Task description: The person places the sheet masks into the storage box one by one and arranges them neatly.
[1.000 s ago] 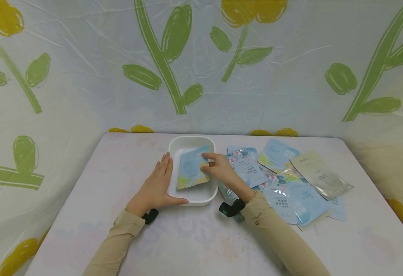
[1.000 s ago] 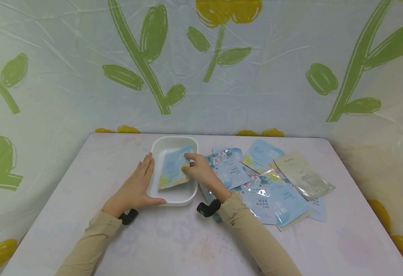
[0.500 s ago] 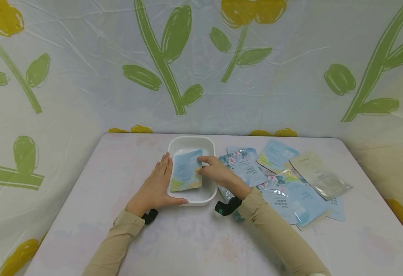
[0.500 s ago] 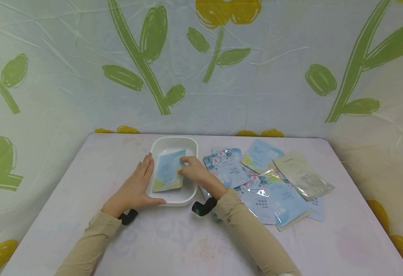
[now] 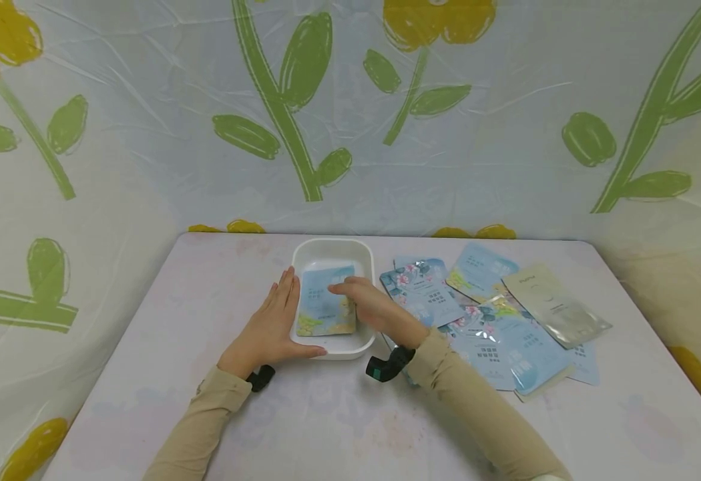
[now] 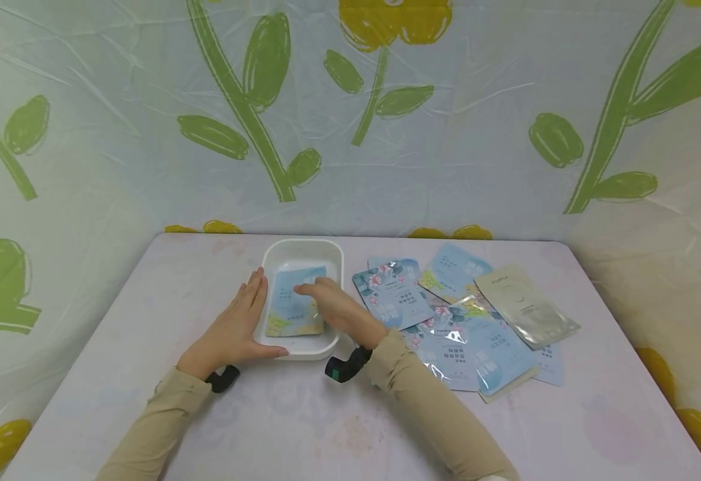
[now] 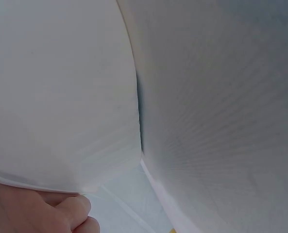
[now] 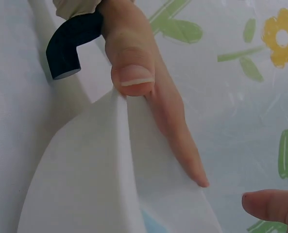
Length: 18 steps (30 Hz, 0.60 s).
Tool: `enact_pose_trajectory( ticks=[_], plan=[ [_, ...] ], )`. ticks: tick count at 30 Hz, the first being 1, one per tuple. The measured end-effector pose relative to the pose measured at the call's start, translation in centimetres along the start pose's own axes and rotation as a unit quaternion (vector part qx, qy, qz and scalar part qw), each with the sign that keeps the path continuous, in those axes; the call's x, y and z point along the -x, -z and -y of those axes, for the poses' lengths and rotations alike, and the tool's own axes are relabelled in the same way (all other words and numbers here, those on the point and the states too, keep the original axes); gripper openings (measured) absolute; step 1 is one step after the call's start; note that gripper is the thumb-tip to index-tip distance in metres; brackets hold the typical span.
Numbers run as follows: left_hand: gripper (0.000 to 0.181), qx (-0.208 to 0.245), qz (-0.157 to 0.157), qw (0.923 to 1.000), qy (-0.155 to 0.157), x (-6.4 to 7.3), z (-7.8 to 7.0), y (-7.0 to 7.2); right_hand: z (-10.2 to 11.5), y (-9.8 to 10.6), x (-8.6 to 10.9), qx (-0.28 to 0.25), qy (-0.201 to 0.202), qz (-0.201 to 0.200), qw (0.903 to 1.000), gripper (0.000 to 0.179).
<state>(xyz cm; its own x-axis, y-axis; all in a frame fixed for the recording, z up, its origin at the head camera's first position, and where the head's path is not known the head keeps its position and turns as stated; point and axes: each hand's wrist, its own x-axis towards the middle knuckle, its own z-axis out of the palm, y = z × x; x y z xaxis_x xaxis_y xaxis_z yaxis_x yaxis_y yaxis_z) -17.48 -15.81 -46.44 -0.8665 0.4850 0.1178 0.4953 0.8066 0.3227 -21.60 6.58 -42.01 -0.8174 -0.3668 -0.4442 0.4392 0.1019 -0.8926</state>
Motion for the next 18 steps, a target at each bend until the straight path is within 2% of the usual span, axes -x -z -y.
enact_pose_trajectory(
  ticks=[5, 12, 18],
  plan=[
    [0.139, 0.003, -0.003, 1.0000, 0.000, 0.0, 0.1, -0.2, -0.1, -0.2, 0.2, 0.007, -0.004, -0.017, 0.9998, 0.086],
    [0.138, 0.006, -0.004, 1.0000, -0.001, 0.1, -0.1, 0.0, 0.0, -0.3, 0.5, 0.016, 0.008, -0.012, 0.9998, 0.085],
    [0.138, 0.008, -0.006, 0.9999, -0.002, 0.1, -0.2, 0.1, 0.4, -0.1, 1.0, 0.046, 0.031, -0.003, 0.9985, 0.078]
  ],
)
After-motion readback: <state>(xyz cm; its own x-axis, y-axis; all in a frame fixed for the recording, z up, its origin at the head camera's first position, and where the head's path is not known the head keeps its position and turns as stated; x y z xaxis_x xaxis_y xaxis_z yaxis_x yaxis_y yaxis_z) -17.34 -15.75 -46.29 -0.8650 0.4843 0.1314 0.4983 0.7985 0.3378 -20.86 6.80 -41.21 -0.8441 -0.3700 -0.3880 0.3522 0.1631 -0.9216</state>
